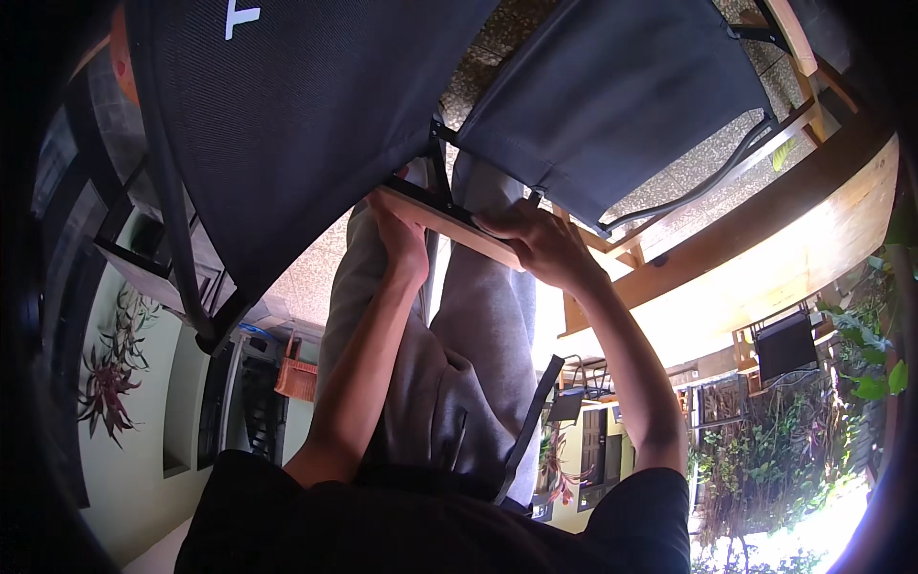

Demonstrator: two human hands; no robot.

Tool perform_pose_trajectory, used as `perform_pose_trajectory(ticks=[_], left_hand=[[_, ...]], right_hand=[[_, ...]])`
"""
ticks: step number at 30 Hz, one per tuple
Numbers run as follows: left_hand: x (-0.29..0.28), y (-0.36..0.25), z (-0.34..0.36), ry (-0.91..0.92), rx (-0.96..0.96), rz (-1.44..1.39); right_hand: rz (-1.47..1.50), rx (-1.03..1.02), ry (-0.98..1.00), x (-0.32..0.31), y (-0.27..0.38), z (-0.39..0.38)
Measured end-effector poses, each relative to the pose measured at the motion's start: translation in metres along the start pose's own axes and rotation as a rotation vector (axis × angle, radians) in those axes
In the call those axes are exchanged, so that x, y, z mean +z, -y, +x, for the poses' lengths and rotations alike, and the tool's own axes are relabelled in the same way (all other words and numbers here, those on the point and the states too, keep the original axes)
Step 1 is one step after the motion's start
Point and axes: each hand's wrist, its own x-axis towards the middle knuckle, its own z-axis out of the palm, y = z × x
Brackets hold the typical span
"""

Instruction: Wiping down a folding chair with a cloth to clean it.

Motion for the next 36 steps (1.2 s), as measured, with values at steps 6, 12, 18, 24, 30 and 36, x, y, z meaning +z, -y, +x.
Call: perform_pose_trajectory(ticks=[6, 12, 18, 24, 30, 36], left_hand=[[0.005, -0.003, -0.003, -0.044, 0.055, 0.061], [-0.003, 0.0, -0.002, 0.013, 0.101, 0.049], [-0.006, 0.004, 0.005, 0.013, 0.097, 0.042], [-0.009, 0.002, 0.006, 0.024, 0.112, 0.055], [-0.006, 0.003, 0.005, 0.035, 0.122, 0.097], [-0.007, 0.007, 0.006, 0.109, 0.153, 0.087]], right_hand=[[0.032, -0.032, -0.213, 0.023, -0.017, -0.04], [-0.221, 0.35, -0.079, 0.067, -0.076, -0.053], [0.427, 0.517, -0.409, 0.111, -0.106, -0.05], [0.601, 0.361, -0.633, 0.069, -0.038, -0.034], [0.16, 0.187, -0.402, 0.063, -0.035, -0.043], [0.102, 0.383, -0.404, 0.066, -0.07, -0.025]])
